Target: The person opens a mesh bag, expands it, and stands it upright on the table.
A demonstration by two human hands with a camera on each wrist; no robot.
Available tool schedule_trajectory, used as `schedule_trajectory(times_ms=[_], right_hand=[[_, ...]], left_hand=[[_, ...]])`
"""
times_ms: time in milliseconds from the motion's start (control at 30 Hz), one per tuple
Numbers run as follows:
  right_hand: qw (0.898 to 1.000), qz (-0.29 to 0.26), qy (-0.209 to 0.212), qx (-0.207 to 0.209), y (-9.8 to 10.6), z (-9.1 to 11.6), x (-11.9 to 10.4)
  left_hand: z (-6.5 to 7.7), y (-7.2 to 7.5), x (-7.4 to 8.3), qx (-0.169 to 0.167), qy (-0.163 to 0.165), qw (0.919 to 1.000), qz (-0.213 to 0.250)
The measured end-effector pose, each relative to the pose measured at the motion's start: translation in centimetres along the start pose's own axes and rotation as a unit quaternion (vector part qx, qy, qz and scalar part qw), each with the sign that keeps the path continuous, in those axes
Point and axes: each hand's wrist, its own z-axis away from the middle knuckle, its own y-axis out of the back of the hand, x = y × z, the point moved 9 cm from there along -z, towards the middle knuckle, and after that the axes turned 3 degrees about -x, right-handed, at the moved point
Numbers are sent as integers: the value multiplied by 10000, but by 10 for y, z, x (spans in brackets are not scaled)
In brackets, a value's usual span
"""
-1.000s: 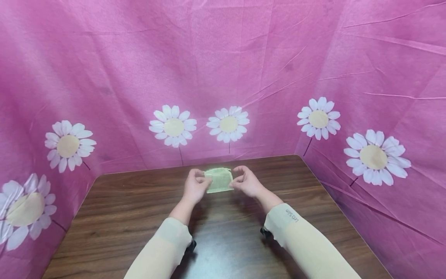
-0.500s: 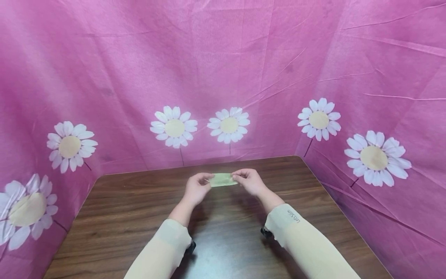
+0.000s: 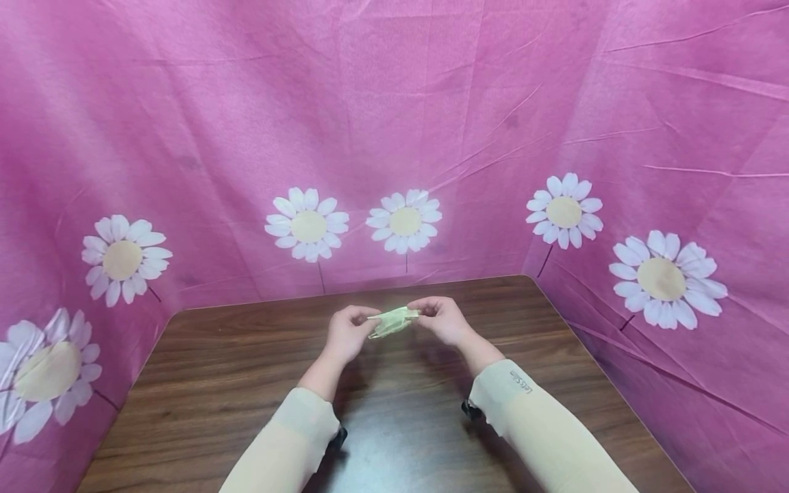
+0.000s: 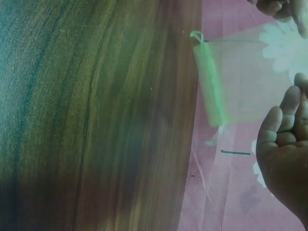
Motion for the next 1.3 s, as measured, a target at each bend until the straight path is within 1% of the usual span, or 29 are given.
schedule_trajectory(times_ms=[67, 200, 300, 400, 500, 633, 700, 767, 867, 900, 1067, 1133, 1233, 1300], right_hand=[[10000, 24, 30, 7, 0, 0, -2], [9999, 35, 98, 20, 0, -1, -4], [9999, -69, 126, -32, 0, -1, -6], [9997, -186, 149, -6, 0, -1, -8], [9991, -325, 206, 183, 1, -1, -11], [9965, -425, 332, 641, 3, 1, -16], [9955, -164, 398, 840, 2, 3, -18], [9942, 231, 488, 927, -2, 5, -20], [9916, 718, 581, 906, -9, 7, -23], [9910, 799, 607, 884, -12, 8, -23], [9884, 988, 786, 845, -20, 8, -29], [9887, 974, 819, 788, -23, 9, -31], [9887, 1007, 833, 728, -27, 10, -32], [9889, 1005, 842, 697, -28, 10, -33]], left_hand=[[0, 0, 0, 14, 62, 10000, 1], [0, 0, 2, 18, 39, 10000, -17], [0, -3, 4, -65, 14, 10000, 56], [0, -7, 6, -200, 107, 9996, 189], [0, -10, 7, -250, 235, 9992, 220], [1, -12, 7, -197, 392, 9988, 200], [1, -13, 6, -142, 469, 9985, 241], [1, -12, 6, -77, 531, 9981, 301], [0, -12, 8, -4, 526, 9978, 398], [0, -11, 9, 12, 503, 9979, 409], [0, -13, 18, -37, 421, 9978, 517], [1, -14, 20, -80, 463, 9972, 581], [2, -16, 21, -159, 523, 9967, 607], [3, -18, 20, -304, 532, 9961, 642]])
